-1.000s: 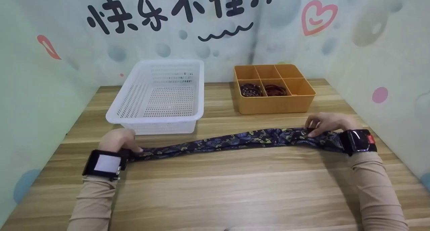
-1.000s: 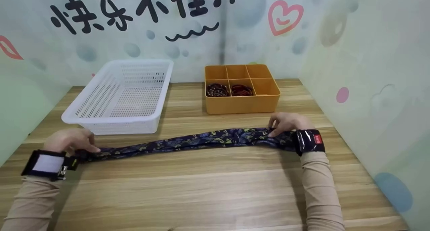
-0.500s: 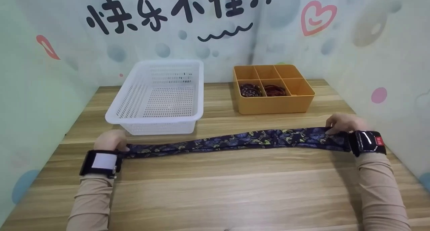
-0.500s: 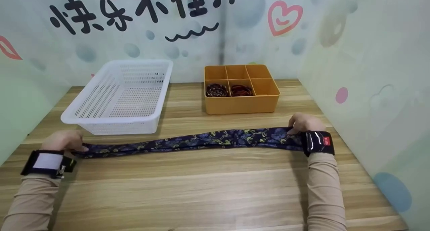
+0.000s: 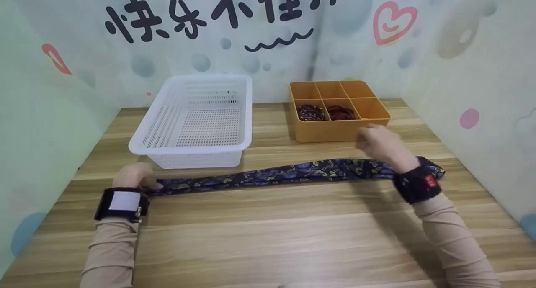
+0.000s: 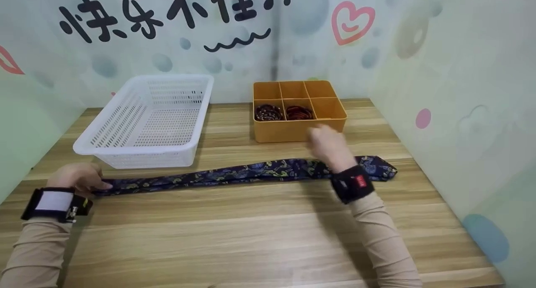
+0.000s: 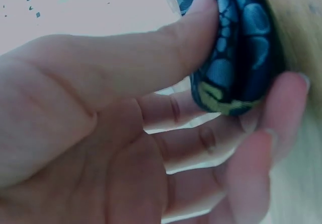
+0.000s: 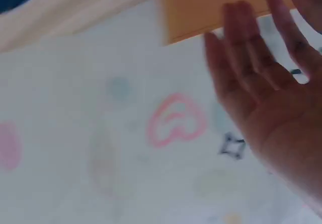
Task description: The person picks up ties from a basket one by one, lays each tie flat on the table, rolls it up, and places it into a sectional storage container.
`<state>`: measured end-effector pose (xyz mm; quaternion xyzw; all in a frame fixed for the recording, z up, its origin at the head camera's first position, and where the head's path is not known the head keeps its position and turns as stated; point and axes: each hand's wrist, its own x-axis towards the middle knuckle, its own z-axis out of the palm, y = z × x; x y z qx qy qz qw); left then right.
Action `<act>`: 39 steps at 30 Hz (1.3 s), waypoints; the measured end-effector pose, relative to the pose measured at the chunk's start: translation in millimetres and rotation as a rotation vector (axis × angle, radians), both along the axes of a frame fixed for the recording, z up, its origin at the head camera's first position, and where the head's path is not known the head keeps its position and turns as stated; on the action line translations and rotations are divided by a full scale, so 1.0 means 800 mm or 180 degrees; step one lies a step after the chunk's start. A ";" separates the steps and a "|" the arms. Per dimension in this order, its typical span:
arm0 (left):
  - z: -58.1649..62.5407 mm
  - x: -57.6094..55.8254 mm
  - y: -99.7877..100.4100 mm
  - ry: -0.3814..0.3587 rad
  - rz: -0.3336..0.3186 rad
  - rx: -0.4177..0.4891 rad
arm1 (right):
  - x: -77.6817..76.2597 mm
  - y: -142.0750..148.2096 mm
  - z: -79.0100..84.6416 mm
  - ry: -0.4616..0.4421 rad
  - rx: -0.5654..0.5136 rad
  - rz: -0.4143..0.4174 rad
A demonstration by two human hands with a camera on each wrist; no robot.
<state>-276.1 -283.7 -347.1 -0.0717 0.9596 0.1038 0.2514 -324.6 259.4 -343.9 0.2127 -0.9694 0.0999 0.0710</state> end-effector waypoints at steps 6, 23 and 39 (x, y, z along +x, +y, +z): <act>-0.007 -0.002 0.001 0.0012 -0.0061 -0.0203 | 0.018 -0.163 -0.032 -0.0108 -0.0018 0.1336; -0.012 -0.007 -0.011 0.0004 0.0099 -0.0349 | -0.039 -0.077 -0.088 -0.0132 -0.0431 0.2173; -0.008 0.001 -0.022 -0.0075 0.0095 -0.0199 | -0.052 0.072 -0.082 -0.0778 -0.0933 0.1002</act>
